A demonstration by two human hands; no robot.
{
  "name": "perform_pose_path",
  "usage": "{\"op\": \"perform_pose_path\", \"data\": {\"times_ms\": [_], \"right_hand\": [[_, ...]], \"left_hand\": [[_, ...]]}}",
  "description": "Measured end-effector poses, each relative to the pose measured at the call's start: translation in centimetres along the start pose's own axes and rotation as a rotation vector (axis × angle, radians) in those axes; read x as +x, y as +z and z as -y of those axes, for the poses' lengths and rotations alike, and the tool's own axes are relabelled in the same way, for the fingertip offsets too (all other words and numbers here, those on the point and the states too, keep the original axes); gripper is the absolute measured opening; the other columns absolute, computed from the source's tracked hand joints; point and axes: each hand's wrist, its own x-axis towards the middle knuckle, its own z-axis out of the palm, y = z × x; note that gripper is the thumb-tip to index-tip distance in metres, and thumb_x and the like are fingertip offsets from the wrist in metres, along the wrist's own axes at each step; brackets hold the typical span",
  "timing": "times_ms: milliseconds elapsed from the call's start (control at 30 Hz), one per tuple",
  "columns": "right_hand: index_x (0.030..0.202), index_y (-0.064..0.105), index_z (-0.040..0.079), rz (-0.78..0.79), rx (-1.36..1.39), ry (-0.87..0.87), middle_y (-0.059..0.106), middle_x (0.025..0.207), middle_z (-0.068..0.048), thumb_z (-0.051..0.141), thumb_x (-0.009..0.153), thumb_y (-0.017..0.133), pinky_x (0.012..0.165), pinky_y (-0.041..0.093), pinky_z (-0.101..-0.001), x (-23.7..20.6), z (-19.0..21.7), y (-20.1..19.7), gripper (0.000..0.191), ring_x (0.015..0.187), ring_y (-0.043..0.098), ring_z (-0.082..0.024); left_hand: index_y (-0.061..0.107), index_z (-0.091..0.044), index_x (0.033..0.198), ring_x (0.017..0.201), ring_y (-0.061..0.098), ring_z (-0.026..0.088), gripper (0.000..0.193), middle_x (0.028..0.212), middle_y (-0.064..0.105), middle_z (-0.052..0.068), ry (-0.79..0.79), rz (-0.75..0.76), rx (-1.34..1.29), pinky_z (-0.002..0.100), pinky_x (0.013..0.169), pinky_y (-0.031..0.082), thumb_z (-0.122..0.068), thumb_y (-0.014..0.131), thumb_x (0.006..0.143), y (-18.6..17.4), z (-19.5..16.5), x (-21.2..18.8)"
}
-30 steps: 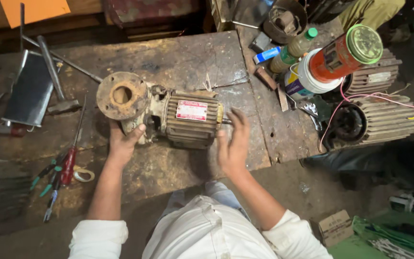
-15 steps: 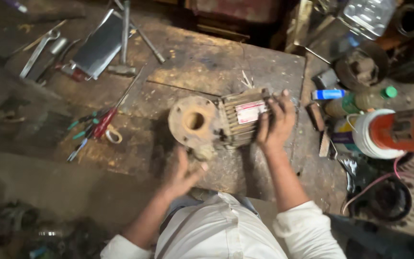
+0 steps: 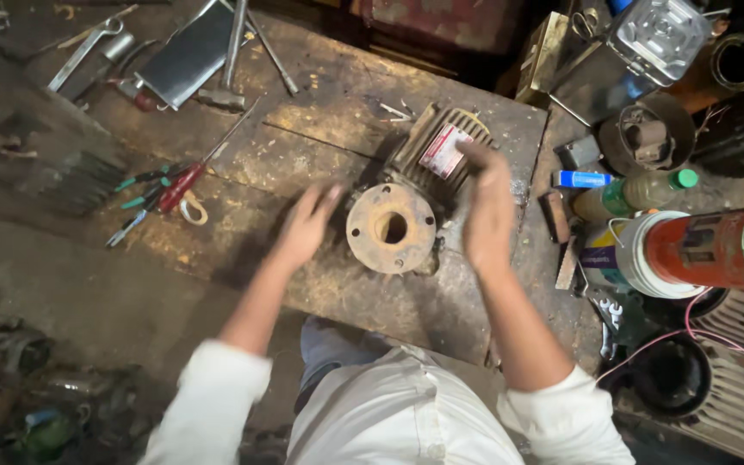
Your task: The person assembles an electric motor by placing a flange onto the shaft, using a screwdriver to adjust the shaft, and cutting an orange sheet into a fringed ring to fit around the shaft. The person then places a metal housing over the assembly.
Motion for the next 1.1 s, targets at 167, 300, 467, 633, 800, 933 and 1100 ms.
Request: {"op": "perform_pose_path", "data": {"times_ms": [167,300,467,633,800,933,1100], "right_hand": [[0.124,0.063,0.007,0.238,-0.522,-0.458,0.054,0.136,-0.023,0.046,0.083,0.073,0.11,0.037,-0.0564,-5.3,7.1,3.5,0.057,0.13,0.044,-0.05],[0.133,0.065,0.015,0.31,-0.605,-0.571,0.048,0.149,-0.018,0.024,0.073,0.082,0.116,0.035,-0.0587,-5.3,6.4,3.6,0.063,0.14,0.04,-0.049],[0.136,0.064,0.017,0.443,-0.536,-0.607,0.045,0.155,-0.016,0.014,0.066,0.081,0.119,0.035,-0.0573,-6.0,3.9,1.5,0.072,0.143,0.037,-0.049],[0.131,0.063,0.021,0.667,-0.468,-0.61,0.044,0.157,-0.009,0.018,0.058,0.082,0.12,0.034,-0.057,-5.6,3.1,-5.4,0.076,0.147,0.035,-0.044],[0.135,0.061,0.016,0.613,-0.485,-0.346,0.04,0.158,-0.018,0.022,0.061,0.082,0.118,0.031,-0.0561,-7.4,3.7,-8.3,0.077,0.146,0.032,-0.045],[0.137,0.058,0.007,0.518,-0.279,-0.292,0.037,0.156,-0.027,0.043,0.075,0.076,0.118,0.025,-0.0567,-8.8,5.0,-7.6,0.074,0.146,0.03,-0.047],[0.125,0.066,0.005,0.284,-0.282,-0.143,0.055,0.145,-0.022,0.033,0.1,0.056,0.122,0.032,-0.0525,-9.1,5.8,-5.5,0.039,0.144,0.045,-0.042]], "left_hand": [[0.072,-0.001,0.118,0.094,0.07,0.026,0.064,0.11,0.075,0.016,-0.572,0.429,-0.774,0.04,0.08,0.058,-0.06,0.055,0.101,4.3,-3.0,6.4],[0.073,-0.007,0.113,0.08,0.07,0.022,0.046,0.098,0.075,0.009,-0.517,0.52,-0.828,0.038,0.068,0.059,-0.049,0.06,0.102,5.0,-2.4,6.9],[0.072,-0.005,0.115,0.086,0.074,0.024,0.034,0.103,0.076,0.011,-0.368,0.508,-0.977,0.04,0.075,0.062,-0.033,0.061,0.098,6.3,0.2,5.4],[0.048,-0.008,0.146,0.128,0.056,0.024,0.058,0.142,0.06,0.013,-0.315,-0.082,-1.051,0.038,0.109,0.044,-0.037,0.063,0.098,12.1,4.0,-3.7],[0.045,-0.001,0.154,0.143,0.042,0.021,0.061,0.155,0.049,0.011,-0.029,-0.037,-0.274,0.035,0.117,0.03,-0.043,0.052,0.109,11.0,4.8,-9.9],[0.053,-0.009,0.145,0.116,0.059,0.015,0.055,0.135,0.063,0.005,-0.301,0.048,-0.366,0.032,0.095,0.05,-0.04,0.055,0.1,7.2,4.7,-11.8],[0.068,-0.004,0.119,0.094,0.064,0.015,0.033,0.105,0.071,0.005,-0.138,-0.111,-0.293,0.03,0.084,0.052,-0.03,0.062,0.101,0.6,6.3,-11.9]]}}
